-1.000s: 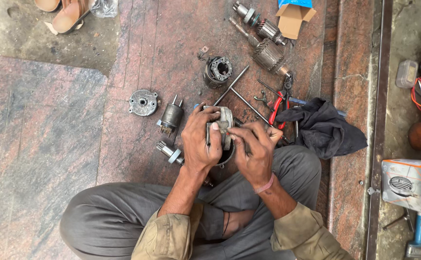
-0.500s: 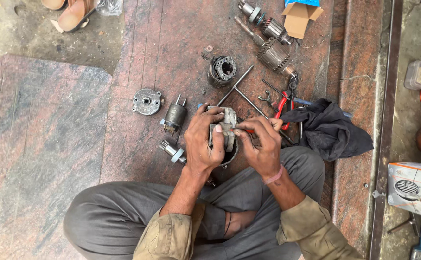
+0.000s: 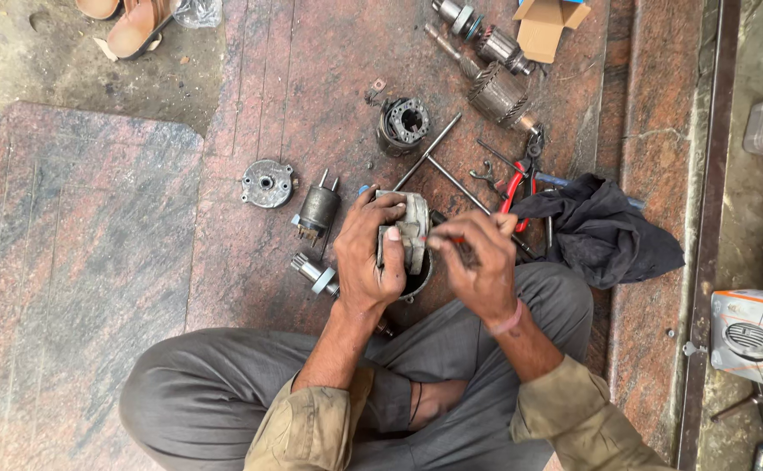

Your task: The person sits on the workshop floor holding an electric motor end housing and scrapes debris from its surfaces and openings with a red handheld scraper, turning the housing to reach different sides. Other motor parts and hand tools lie on the floor around them.

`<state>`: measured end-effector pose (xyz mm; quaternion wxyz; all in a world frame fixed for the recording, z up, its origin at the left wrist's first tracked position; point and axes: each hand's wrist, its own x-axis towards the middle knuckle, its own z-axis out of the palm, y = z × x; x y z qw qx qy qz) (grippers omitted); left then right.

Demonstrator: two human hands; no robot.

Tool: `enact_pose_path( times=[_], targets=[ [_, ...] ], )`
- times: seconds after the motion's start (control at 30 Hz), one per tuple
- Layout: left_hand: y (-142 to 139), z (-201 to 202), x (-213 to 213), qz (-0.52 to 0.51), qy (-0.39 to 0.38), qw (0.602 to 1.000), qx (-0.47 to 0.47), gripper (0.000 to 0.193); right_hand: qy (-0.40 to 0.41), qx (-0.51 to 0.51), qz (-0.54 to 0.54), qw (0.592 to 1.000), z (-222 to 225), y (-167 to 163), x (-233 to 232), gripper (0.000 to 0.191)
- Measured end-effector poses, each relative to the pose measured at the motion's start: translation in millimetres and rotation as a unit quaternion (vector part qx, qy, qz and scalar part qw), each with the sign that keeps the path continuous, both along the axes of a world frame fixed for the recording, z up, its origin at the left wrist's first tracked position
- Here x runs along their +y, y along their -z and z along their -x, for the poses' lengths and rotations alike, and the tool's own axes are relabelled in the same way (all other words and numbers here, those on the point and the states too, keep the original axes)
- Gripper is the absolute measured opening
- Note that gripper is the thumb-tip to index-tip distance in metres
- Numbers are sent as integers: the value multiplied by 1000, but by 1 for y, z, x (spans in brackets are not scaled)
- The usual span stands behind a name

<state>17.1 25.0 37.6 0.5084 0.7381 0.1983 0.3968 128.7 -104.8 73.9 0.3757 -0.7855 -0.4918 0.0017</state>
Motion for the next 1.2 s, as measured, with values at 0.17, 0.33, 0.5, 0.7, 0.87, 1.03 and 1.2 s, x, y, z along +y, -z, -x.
enact_pose_path(
  times=[0.17, 0.33, 0.5, 0.7, 0.87, 1.03, 1.2],
  targets=[
    [-1, -2, 2, -5, -2, 1000, 7, 25, 2, -26, 0, 1000, -1, 1, 0, 12],
    [-2, -1, 2, -2, 4, 1000, 5, 25, 1, -10, -2, 1000, 5, 1, 0, 13],
    [-1, -3, 2, -7, -3, 1000, 7, 25, 18, -29, -3, 999, 8, 0, 2, 13],
    [0, -1, 2, -1, 0, 1000, -3, 27, 12, -20, 4, 1000, 5, 0, 6, 13],
    [0, -2, 2, 0, -2, 1000, 13, 25, 31, -30, 5, 999, 6, 1, 7, 11],
    [-1, -2, 2, 6, 1, 1000, 2, 26, 16, 1, 7, 1000, 11, -2, 2, 13],
    [0, -4, 2, -4, -9, 1000, 3, 26, 21, 11, 13, 1000, 11, -2, 2, 12]
  ],
)
